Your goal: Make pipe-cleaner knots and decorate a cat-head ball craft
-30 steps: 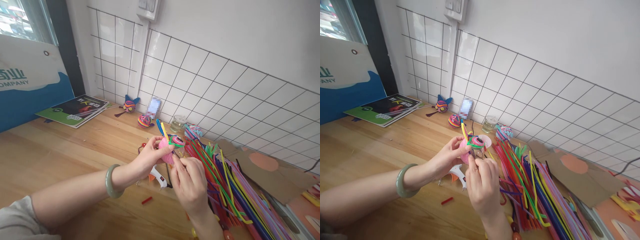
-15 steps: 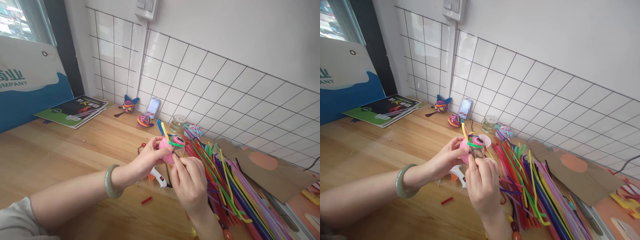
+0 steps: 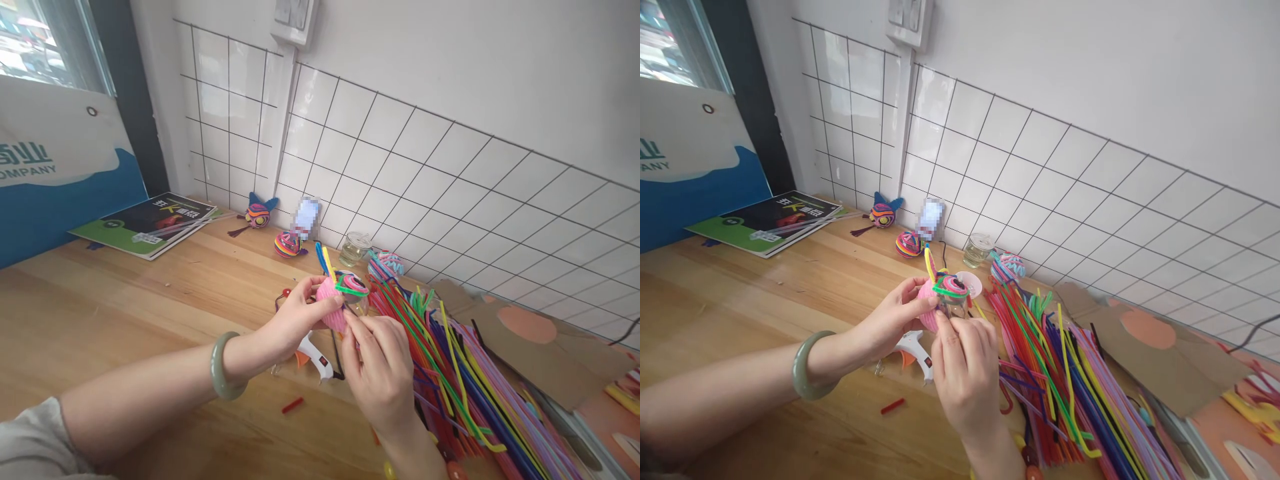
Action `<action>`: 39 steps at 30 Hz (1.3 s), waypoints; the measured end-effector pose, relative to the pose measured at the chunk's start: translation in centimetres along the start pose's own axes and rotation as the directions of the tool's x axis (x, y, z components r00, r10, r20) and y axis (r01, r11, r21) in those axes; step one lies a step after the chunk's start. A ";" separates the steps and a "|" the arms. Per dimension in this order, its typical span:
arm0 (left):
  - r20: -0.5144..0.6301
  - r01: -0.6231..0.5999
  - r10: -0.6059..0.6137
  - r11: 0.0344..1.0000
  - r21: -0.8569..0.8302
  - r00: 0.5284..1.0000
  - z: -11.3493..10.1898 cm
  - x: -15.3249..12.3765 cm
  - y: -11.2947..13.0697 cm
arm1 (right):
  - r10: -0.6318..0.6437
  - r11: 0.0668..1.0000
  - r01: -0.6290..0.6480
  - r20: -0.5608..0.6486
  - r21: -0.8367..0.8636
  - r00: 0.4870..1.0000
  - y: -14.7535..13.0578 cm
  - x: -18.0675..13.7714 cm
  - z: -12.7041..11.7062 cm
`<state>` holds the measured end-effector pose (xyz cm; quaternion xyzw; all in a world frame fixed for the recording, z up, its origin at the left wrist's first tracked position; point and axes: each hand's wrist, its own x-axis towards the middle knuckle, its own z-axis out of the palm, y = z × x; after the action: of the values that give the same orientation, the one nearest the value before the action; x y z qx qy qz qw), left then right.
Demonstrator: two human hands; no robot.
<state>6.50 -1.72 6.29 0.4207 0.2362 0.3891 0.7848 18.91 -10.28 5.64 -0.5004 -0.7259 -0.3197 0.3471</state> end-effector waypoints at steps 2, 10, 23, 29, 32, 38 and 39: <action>0.011 -0.001 0.001 1.000 -0.002 1.000 -0.2 0.1 0.2 | 0.024 0.999 -0.024 -0.019 0.029 1.000 0.1 0.0 0.1; 0.029 0.002 -0.001 1.000 -0.027 1.000 -0.7 0.5 1.5 | 0.037 0.997 -0.036 -0.020 0.063 0.999 0.1 0.4 -0.1; 0.038 0.038 -0.039 0.999 0.020 0.999 -0.9 0.7 2.3 | -0.054 0.997 0.052 0.022 0.051 0.998 1.0 -0.2 0.0; 0.077 0.051 -0.050 0.999 -0.010 0.996 -1.2 0.9 2.0 | -0.060 0.994 0.056 0.040 0.092 0.997 1.0 -0.1 -0.1; 0.089 0.079 -0.076 0.997 -0.023 0.993 -1.4 1.0 1.8 | -0.062 0.994 0.058 0.036 0.098 0.997 1.1 -0.2 0.0; 0.135 0.123 -0.113 0.990 -0.066 0.984 -1.5 1.2 1.6 | -0.058 0.992 0.055 0.026 0.113 0.998 1.1 -0.2 0.0; 0.137 0.131 -0.120 0.989 -0.075 0.983 -1.5 1.2 1.5 | -0.057 0.992 0.054 0.025 0.115 0.998 1.1 -0.2 0.0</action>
<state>5.50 0.52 6.70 0.3966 0.1933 0.3196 0.8386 20.01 -10.05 5.60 -0.4639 -0.7613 -0.2801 0.3561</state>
